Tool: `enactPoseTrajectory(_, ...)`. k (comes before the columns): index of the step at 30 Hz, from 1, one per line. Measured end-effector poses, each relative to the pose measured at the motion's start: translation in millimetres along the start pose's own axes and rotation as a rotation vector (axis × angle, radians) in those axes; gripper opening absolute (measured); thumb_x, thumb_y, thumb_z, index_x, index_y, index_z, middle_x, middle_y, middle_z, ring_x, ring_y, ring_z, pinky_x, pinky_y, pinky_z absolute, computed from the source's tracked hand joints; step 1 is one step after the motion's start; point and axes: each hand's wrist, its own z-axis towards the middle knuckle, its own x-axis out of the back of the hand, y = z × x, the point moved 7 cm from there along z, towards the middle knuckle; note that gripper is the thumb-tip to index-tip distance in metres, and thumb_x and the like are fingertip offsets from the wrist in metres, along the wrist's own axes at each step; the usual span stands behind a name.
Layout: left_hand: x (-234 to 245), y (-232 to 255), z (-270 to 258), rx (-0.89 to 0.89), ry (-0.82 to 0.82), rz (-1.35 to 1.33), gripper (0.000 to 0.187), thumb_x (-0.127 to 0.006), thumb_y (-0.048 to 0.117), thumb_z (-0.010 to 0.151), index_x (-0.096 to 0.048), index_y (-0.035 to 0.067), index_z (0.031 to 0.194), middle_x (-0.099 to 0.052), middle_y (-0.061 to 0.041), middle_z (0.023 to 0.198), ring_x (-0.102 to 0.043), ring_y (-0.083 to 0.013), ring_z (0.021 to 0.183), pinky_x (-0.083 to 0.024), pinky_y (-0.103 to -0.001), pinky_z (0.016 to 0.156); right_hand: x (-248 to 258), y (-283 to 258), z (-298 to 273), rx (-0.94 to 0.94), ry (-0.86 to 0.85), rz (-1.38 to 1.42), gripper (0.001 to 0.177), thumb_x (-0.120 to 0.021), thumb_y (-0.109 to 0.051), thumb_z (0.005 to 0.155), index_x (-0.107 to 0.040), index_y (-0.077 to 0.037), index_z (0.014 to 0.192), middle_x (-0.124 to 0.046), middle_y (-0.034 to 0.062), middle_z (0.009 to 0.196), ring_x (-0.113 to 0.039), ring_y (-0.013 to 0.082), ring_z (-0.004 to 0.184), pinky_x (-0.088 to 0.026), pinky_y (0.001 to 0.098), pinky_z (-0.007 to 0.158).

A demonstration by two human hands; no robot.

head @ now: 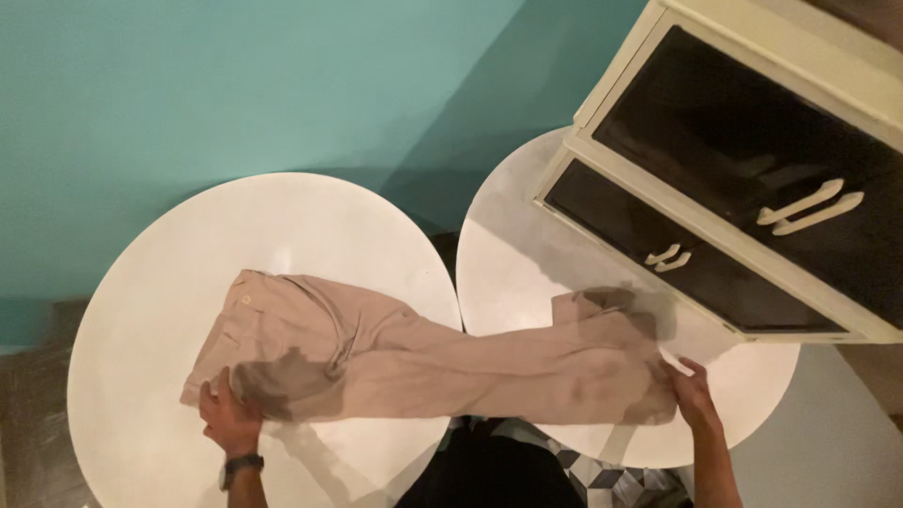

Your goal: The person folds two shirts and one pair of pants by hand on a table and places each item into a cabinet drawer.

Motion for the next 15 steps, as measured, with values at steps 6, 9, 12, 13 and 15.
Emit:
enactPoseTrajectory(6, -3, -51, 28, 0.301, -0.26, 0.008, 0.076, -0.07, 0.035, 0.091, -0.037, 0.024, 0.159, -0.034, -0.022, 0.164, -0.038, -0.0489, 0.14, -0.04, -0.067, 0.103, -6, 15, -21, -0.238, -0.378, 0.266, 0.058, -0.066, -0.011, 0.093, -0.047, -0.004, 0.147, -0.068, 0.0251, 0.122, -0.073, 0.0332, 0.097, -0.062, 0.0414, 0.085)
enactPoseTrajectory(9, -5, -70, 33, 0.42, -0.417, 0.043, 0.079, -0.073, 0.041, 0.089, -0.037, 0.025, 0.159, -0.041, -0.022, 0.156, -0.041, -0.0478, 0.138, -0.041, -0.064, 0.106, 30, 22, -24, -0.236, -0.251, 0.249, 0.046, -0.051, -0.012, 0.1, -0.056, -0.011, 0.146, -0.066, 0.0249, 0.126, -0.068, 0.0404, 0.094, -0.062, 0.0547, 0.081)
enactPoseTrajectory(12, -9, -77, 29, 0.472, -0.496, 0.121, 0.069, -0.077, 0.042, 0.086, -0.051, 0.027, 0.149, -0.046, -0.021, 0.149, -0.042, -0.0464, 0.137, -0.043, -0.062, 0.106, 64, 32, -25, -0.342, 0.037, 0.27, 0.039, -0.051, -0.017, 0.106, -0.061, -0.018, 0.143, -0.067, 0.0191, 0.13, -0.064, 0.0309, 0.103, -0.056, 0.0472, 0.086)
enactPoseTrajectory(13, -9, -76, 26, 0.436, -0.49, 0.119, 0.057, -0.078, 0.041, 0.085, -0.063, 0.028, 0.139, -0.046, -0.017, 0.15, -0.043, -0.0449, 0.137, -0.045, -0.06, 0.106, 74, 27, -23, -0.262, 0.099, 0.247, 0.04, -0.051, -0.011, 0.104, -0.063, -0.015, 0.142, -0.067, 0.021, 0.128, -0.065, 0.0289, 0.103, -0.057, 0.0433, 0.086)
enactPoseTrajectory(15, -13, -70, 26, 0.381, -0.463, 0.101, 0.047, -0.075, 0.039, 0.088, -0.067, 0.027, 0.132, -0.049, -0.015, 0.148, -0.044, -0.0457, 0.135, -0.045, -0.059, 0.105, 81, 19, -20, -0.176, 0.162, 0.227, 0.041, -0.051, -0.006, 0.103, -0.064, -0.012, 0.141, -0.067, 0.023, 0.127, -0.067, 0.0269, 0.103, -0.057, 0.0395, 0.086)
